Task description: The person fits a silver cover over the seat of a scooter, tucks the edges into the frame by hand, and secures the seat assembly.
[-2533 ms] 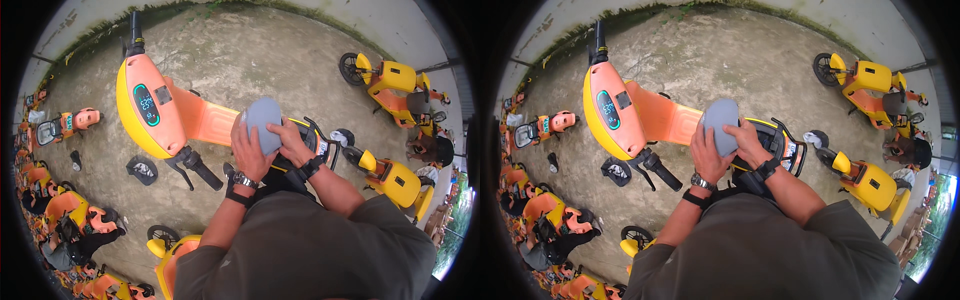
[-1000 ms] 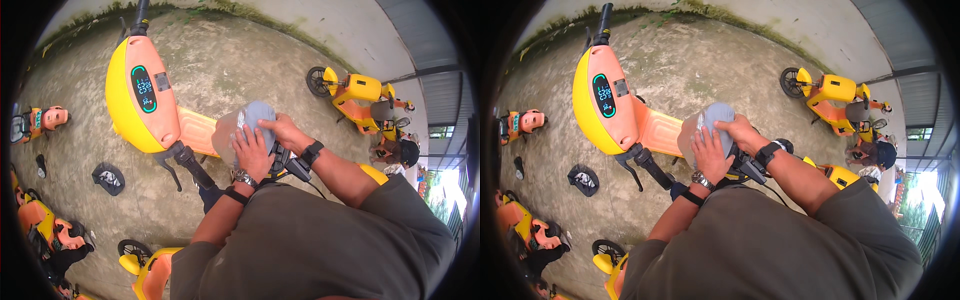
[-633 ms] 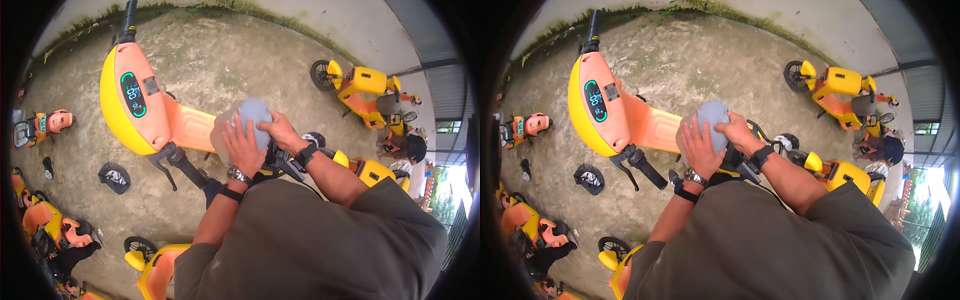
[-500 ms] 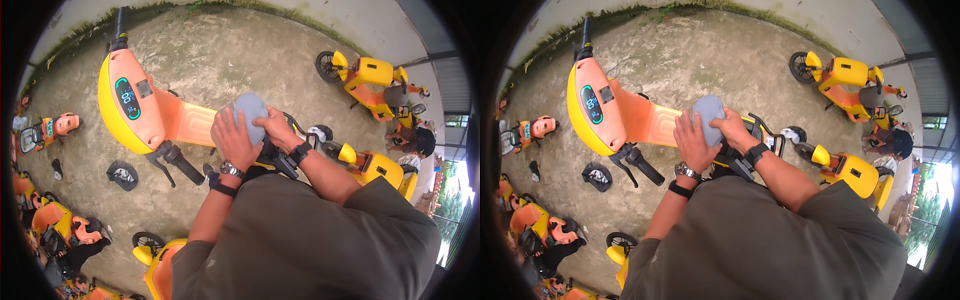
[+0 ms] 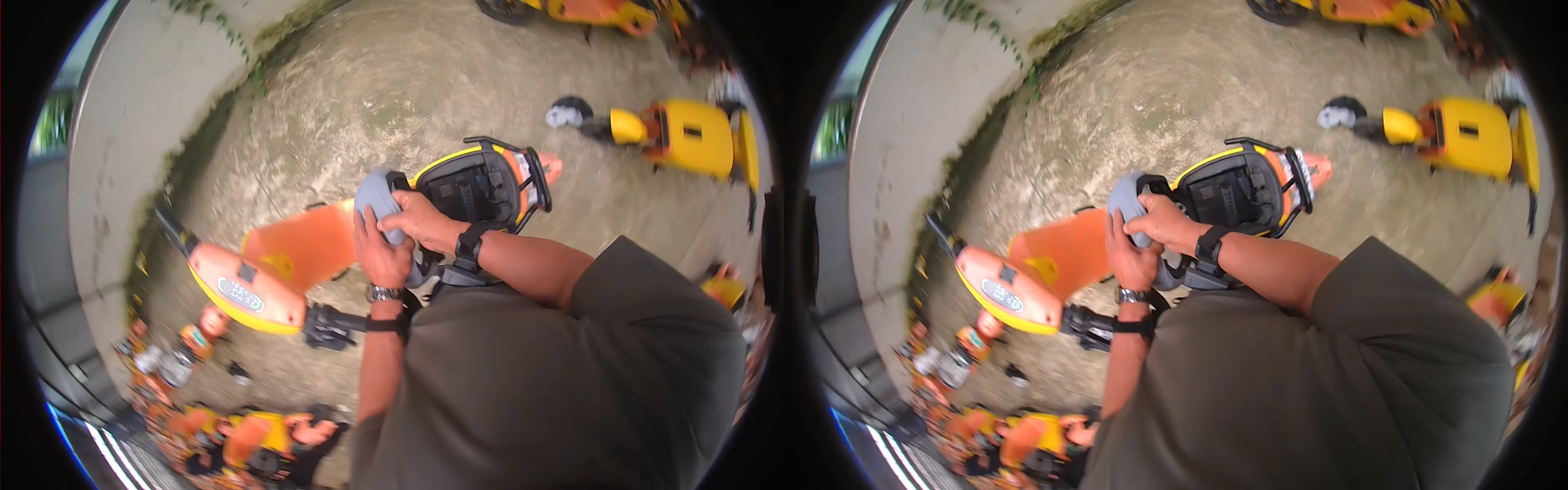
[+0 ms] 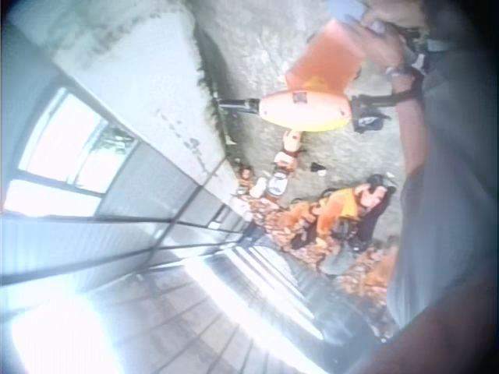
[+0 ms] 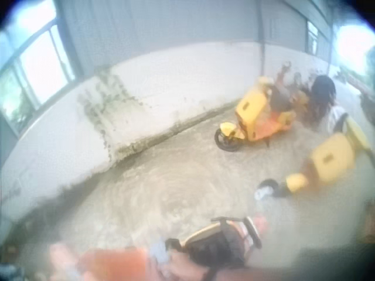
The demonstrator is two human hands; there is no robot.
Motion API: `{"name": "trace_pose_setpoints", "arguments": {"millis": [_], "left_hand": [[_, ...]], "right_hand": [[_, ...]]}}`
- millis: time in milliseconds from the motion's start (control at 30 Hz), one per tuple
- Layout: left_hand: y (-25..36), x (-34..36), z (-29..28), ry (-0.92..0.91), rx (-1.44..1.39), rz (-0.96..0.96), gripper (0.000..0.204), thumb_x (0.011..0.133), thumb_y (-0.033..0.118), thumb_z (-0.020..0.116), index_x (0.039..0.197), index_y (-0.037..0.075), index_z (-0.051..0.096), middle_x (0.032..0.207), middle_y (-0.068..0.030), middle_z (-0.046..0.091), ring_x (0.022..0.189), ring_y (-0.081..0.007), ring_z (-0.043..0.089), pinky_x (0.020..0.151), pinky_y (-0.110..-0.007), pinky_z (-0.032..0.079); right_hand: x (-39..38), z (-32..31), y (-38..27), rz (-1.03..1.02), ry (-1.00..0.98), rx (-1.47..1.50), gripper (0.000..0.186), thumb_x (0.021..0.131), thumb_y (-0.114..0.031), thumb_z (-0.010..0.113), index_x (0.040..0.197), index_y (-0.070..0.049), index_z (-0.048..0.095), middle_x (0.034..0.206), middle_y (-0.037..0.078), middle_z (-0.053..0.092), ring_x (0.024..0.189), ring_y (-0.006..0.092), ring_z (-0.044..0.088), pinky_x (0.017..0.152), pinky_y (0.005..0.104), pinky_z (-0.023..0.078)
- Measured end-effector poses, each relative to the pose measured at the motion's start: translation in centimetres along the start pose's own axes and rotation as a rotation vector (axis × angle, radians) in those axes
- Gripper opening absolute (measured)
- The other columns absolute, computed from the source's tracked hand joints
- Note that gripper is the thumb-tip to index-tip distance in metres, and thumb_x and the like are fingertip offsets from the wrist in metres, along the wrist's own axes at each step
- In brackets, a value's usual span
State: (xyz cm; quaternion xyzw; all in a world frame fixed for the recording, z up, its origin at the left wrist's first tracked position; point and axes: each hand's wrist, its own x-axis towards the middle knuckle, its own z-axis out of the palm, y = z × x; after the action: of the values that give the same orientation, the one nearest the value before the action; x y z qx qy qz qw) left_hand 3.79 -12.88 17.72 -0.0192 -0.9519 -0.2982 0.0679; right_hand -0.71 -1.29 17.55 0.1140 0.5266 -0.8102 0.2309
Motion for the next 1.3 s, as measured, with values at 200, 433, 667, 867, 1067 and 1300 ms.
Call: {"name": "trace_pose_setpoints", "arguments": {"millis": [200,433,667,867,1067,1300], "left_hand": [[-0.1,-0.2,-1.5,-0.045,0.108,0.051,0.08,0.062,0.019,0.077,0.131,-0.003,0.043,0.131,-0.0268,0.046,0.122,-0.0421,0.045,0.1,-0.044,0.039],[-0.9,0.0,-2.6,-0.085,0.121,0.041,0.079,0.064,0.019,0.075,0.131,-0.005,0.042,0.131,-0.0282,0.046,0.122,-0.0432,0.044,0.1,-0.045,0.039],[-0.7,0.0,-2.8,-0.096,0.176,-0.011,0.076,0.064,0.014,0.065,0.134,-0.003,0.04,0.135,-0.0287,0.041,0.119,-0.0452,0.046,0.097,-0.046,0.042],[-0.3,-0.7,-2.3,-0.107,0.221,-0.05,0.077,0.064,0.017,0.063,0.136,0.0,0.04,0.136,-0.0278,0.04,0.12,-0.0445,0.046,0.097,-0.045,0.042],[-0.8,-0.9,-2.2,-0.051,0.208,-0.084,0.076,0.064,0.013,0.064,0.135,0.0,0.041,0.135,-0.0279,0.042,0.12,-0.0439,0.046,0.097,-0.045,0.042],[-2.8,-0.8,-2.8,0.032,0.156,0.01,0.067,0.069,0.012,0.065,0.131,-0.001,0.045,0.132,-0.0266,0.047,0.121,-0.0434,0.046,0.101,-0.044,0.038]], "right_hand": [[-0.3,1.2,0.5,0.049,-0.012,0.245,0.02,0.076,-0.011,0.066,0.084,0.004,0.057,0.08,0.007,0.057,0.073,0.0121,0.051,0.062,0.0316,0.043],[-0.3,0.4,-0.9,0.02,-0.106,-0.159,0.02,0.081,-0.018,0.066,0.08,0.0,0.057,0.072,0.002,0.054,0.068,0.0077,0.049,0.055,0.0276,0.041],[2.8,0.3,0.6,0.408,-0.096,0.555,0.034,0.084,-0.021,0.067,0.107,0.0,0.053,0.101,0.01,0.059,0.088,0.0214,0.061,0.07,0.0369,0.051],[4.6,1.6,1.0,0.368,0.058,0.409,0.047,0.084,-0.021,0.067,0.118,0.007,0.05,0.11,0.016,0.06,0.099,0.0212,0.059,0.082,0.0348,0.049],[5.0,0.8,1.1,0.21,-0.058,0.118,0.039,0.08,-0.019,0.066,0.104,0.011,0.057,0.094,0.016,0.063,0.082,0.0173,0.059,0.069,0.0318,0.048],[3.8,1.9,0.5,0.069,-0.143,-0.078,0.042,0.077,-0.015,0.06,0.108,0.013,0.054,0.086,0.016,0.062,0.077,0.0166,0.057,0.065,0.032,0.047]]}}
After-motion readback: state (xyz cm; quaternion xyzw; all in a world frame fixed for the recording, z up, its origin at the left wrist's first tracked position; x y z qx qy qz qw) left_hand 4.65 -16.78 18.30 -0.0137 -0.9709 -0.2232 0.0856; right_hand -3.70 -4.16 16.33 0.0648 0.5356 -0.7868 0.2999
